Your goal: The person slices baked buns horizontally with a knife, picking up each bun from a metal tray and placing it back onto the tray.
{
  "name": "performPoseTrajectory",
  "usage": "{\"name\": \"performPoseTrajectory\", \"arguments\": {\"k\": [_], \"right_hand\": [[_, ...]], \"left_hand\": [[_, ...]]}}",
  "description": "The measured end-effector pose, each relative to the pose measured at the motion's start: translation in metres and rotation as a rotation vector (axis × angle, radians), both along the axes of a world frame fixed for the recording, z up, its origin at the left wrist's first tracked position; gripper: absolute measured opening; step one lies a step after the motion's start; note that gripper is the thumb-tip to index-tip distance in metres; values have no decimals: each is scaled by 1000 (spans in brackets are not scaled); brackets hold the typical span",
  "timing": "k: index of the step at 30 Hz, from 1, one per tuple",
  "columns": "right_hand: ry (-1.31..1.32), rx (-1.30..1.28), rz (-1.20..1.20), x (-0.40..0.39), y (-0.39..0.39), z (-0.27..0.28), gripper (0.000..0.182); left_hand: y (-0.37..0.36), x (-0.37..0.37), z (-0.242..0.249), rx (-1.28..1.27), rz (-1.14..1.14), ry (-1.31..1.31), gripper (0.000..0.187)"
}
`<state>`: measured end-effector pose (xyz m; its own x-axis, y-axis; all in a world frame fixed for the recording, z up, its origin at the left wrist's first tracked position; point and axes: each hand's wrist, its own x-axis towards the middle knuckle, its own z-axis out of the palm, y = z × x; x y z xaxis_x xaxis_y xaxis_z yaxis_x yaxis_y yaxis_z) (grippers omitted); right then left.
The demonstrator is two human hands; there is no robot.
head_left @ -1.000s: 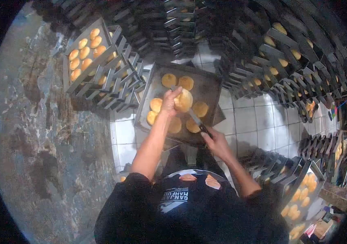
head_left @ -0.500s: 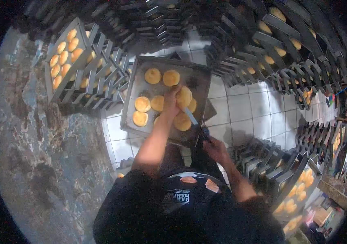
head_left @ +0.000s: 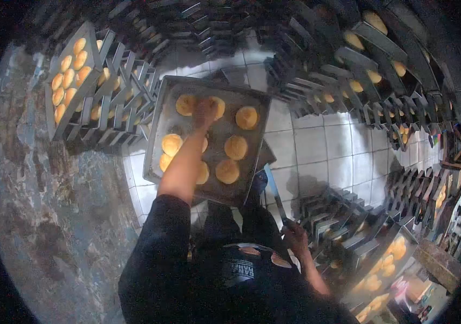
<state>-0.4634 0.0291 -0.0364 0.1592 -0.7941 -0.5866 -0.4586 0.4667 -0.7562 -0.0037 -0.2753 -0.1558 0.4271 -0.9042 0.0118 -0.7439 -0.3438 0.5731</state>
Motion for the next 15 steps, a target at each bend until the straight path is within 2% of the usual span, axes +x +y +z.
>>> {"name": "performPoseTrajectory", "arguments": {"k": [1,3,4,6,7,8,10,11,13,15], "right_hand": [[8,-6,19,1,-5,3,27],[-27,30,21,1,-11,6,26],[-50,37,16,0,-11,0,26],[-94,-13,30,0,-11,-16,25],[-92,-2,25,7,-19,-12,26],[-90,8,19,15,-27,-8,27],[-134,-43,37,37,-47,7,31],[-171,-83,31,51,-57,15,32],[-247,-161,24,83,-80,38,34],[-214,-320,117,115,-103,54,35]], "left_hand": [[-1,6,-3,4,-16,10,45],[-5,24,-25,362,-79,20,62],[-6,21,-7,343,-75,17,62],[9,8,28,409,-186,10,77],[20,4,9,384,-184,7,77],[31,-1,-33,229,-131,36,93],[38,-9,-30,56,-79,67,110],[42,-10,-22,83,-22,279,105],[61,-12,10,100,41,478,101],[79,-17,43,-202,181,1114,87]]}}
